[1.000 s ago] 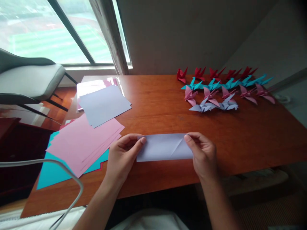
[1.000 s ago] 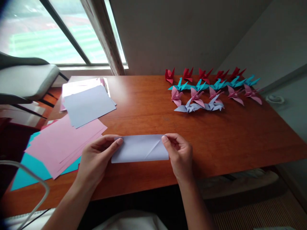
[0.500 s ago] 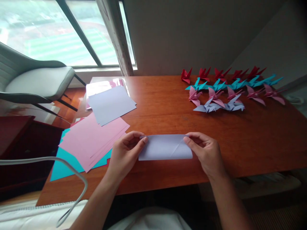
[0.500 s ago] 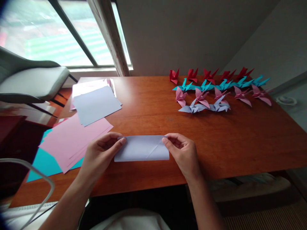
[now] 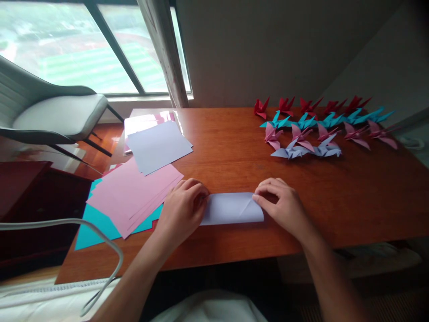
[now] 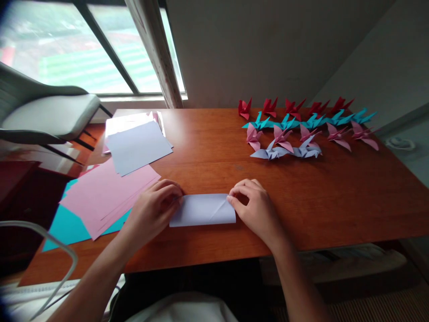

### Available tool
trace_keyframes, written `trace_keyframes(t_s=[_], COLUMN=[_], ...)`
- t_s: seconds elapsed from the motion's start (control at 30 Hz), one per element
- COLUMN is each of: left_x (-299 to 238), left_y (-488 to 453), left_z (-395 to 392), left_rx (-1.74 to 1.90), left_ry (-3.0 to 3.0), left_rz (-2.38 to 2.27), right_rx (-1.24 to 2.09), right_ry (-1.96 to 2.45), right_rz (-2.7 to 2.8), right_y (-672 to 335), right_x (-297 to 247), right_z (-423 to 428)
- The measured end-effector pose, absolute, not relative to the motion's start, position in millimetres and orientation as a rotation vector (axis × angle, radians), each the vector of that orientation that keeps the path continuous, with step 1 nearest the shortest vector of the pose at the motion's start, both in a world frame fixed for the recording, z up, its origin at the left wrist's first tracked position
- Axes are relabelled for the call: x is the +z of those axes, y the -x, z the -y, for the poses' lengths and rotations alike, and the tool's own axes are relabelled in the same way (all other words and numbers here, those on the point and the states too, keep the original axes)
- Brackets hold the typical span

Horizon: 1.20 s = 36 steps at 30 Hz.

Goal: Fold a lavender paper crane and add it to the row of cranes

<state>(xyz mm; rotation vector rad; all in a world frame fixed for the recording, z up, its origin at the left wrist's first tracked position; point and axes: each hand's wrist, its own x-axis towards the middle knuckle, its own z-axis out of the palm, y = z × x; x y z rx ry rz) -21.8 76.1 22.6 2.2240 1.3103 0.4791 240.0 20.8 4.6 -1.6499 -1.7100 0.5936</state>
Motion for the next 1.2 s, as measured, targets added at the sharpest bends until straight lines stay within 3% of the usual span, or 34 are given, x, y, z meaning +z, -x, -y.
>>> trace_keyframes(t_s=[0.43, 0.83, 1.2], left_x=[25.3, 31.4, 31.6], left_y=[5.6, -1.0, -32.4], left_z=[-66.9, -88.6, -60.4], left_rx=[0.135, 0.037, -0.090], left_ry=[-2.553, -2.631, -2.659], left_rz=[-1.623, -0.886, -1.285], right_rx=[0.459, 0.580, 0.259], right_ry=[1.763, 1.586, 2.165], right_rz=[1.846, 2.285, 2.194], right_y=[-237.9, -222.3, -169.4], right_x=[-6.0, 20.3, 31.1], right_z=[-26.0, -40.2, -32.4])
